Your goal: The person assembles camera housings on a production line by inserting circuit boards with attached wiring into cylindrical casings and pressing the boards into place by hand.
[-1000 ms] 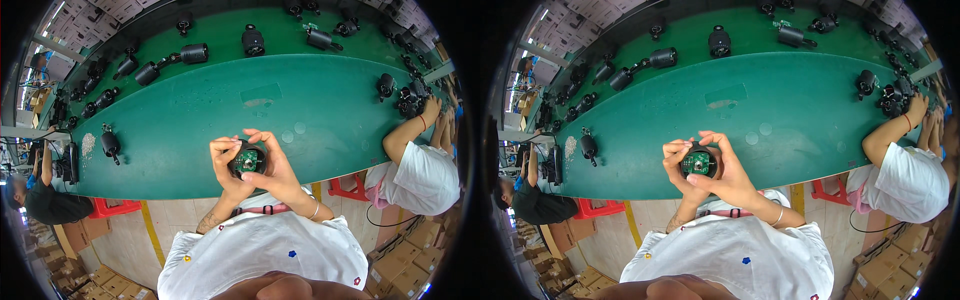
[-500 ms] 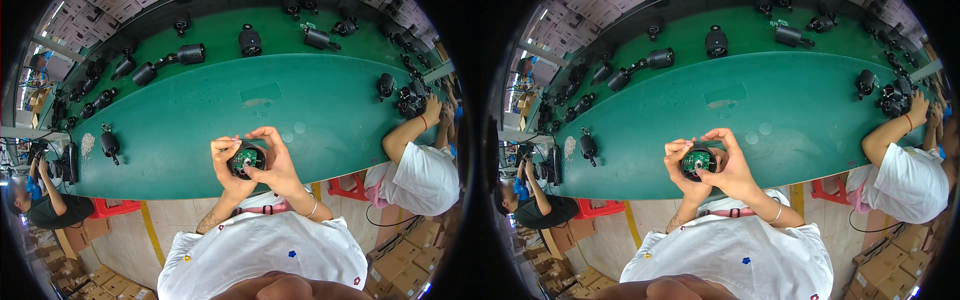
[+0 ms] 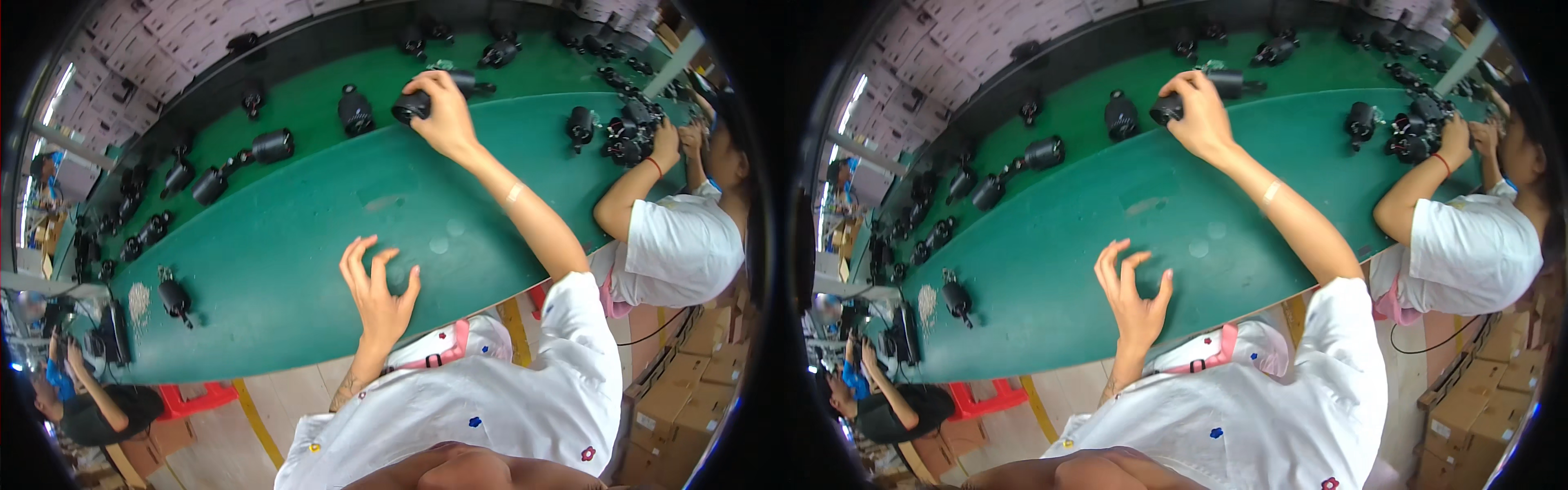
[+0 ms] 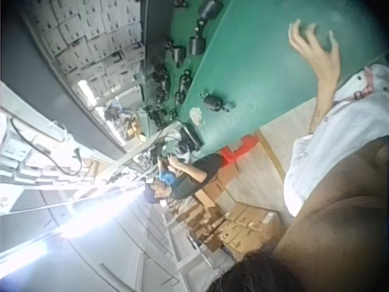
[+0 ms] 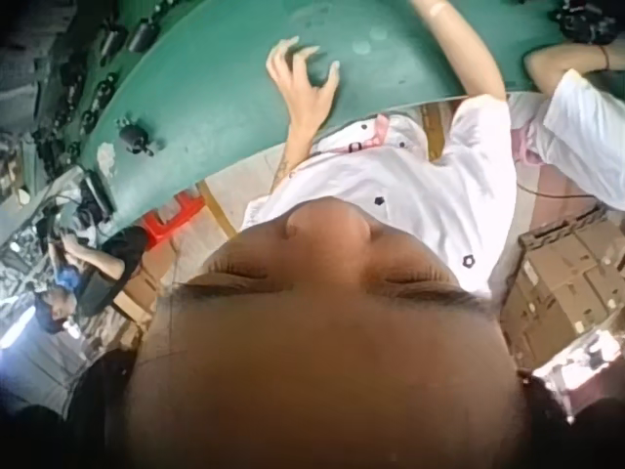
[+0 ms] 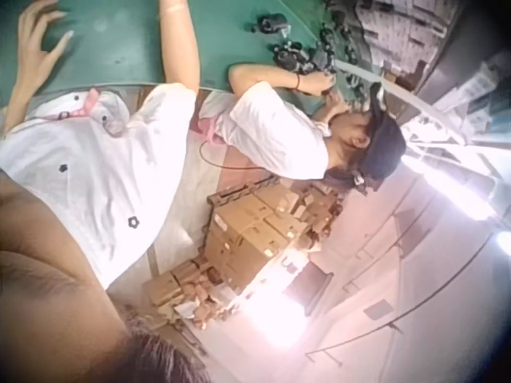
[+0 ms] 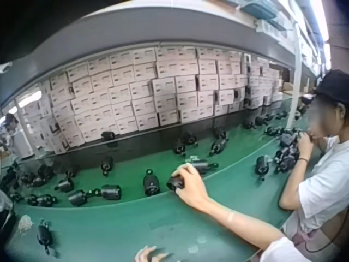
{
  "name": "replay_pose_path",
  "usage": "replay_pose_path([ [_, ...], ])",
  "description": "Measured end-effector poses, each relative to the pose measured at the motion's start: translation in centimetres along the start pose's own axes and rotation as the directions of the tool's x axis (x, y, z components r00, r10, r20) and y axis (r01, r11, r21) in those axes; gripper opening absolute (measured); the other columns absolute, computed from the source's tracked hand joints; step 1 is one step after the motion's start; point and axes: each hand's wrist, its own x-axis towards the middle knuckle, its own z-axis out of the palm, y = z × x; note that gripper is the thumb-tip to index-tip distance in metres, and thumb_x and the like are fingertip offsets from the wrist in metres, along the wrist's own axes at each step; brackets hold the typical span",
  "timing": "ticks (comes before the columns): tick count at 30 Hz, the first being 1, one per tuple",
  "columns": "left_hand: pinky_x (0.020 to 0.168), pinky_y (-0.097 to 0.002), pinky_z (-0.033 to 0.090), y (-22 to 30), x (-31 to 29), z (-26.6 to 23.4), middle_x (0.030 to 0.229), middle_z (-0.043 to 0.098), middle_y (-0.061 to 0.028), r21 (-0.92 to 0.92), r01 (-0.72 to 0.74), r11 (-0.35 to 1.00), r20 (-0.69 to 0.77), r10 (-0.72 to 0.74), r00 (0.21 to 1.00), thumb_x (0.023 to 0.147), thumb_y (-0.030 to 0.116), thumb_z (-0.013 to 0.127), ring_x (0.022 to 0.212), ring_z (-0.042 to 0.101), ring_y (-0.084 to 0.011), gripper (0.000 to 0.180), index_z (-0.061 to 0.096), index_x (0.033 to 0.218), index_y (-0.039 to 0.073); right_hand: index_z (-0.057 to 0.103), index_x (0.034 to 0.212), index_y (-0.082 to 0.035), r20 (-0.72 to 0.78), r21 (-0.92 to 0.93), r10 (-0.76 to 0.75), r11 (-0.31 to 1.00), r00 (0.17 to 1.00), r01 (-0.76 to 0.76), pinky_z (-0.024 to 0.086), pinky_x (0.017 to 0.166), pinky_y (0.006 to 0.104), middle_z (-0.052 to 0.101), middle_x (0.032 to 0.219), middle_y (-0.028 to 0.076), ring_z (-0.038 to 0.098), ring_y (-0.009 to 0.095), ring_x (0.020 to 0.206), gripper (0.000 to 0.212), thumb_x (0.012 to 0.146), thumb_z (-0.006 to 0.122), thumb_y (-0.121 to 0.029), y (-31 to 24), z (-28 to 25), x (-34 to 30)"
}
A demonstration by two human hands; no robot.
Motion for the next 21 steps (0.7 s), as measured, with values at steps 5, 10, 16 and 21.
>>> replay_pose_path([
  [5,0.100,-0.0500,0.035,0.6,-0.4,0.8,0.125,0.047,-0.0163,0.006,-0.038,0.999,0.023,0.038,0.999,0.073,0.011,0.071,0.120,0.041,-0.0398,0.028,0.060,0.098,0.005,0.063,0.103,-0.009,0.117,-0.228,0.044,0.974,0.992,-0.017,0.045,0.095,0.0394,0.053,0.118,0.008,0.049,0.032,0.113,0.040,0.064,0.065,0.001,6.4,4.1,3.0],
  [10,0.100,-0.0500,0.035,0.3,-0.6,0.4,0.124,0.048,-0.0161,0.032,-0.006,0.999,0.023,0.005,1.000,0.073,0.010,0.070,0.120,0.041,-0.0398,0.026,0.060,0.097,0.005,0.060,0.117,-0.010,0.105,-0.131,-0.124,0.982,0.987,0.137,0.040,0.103,0.0452,0.050,0.129,0.014,0.039,0.038,0.125,0.052,0.065,0.068,-0.013,5.0,4.4,3.7],
  [16,0.100,-0.0495,0.035,0.8,-0.7,1.1,0.123,0.048,-0.0158,-0.009,-0.010,1.000,0.044,0.011,0.999,0.073,0.009,0.070,0.119,0.042,-0.0392,0.026,0.060,0.097,0.004,0.053,0.126,-0.010,0.000,-0.667,0.188,0.732,0.982,-0.140,0.040,0.099,0.0524,0.054,0.128,0.014,0.045,0.038,0.123,0.061,0.067,0.069,-0.014,12.1,-0.8,5.1],
  [21,0.100,-0.0473,0.036,1.1,-0.5,1.7,0.124,0.049,-0.0157,-0.050,0.005,0.999,0.046,-0.002,0.999,0.073,0.009,0.070,0.120,0.043,-0.0370,0.028,0.060,0.099,0.003,0.059,0.117,-0.007,0.231,-0.546,0.348,0.819,0.909,-0.175,0.045,0.091,0.0505,0.065,0.106,0.013,0.062,0.033,0.097,0.055,0.064,0.073,-0.013,12.4,-4.4,3.0],
])
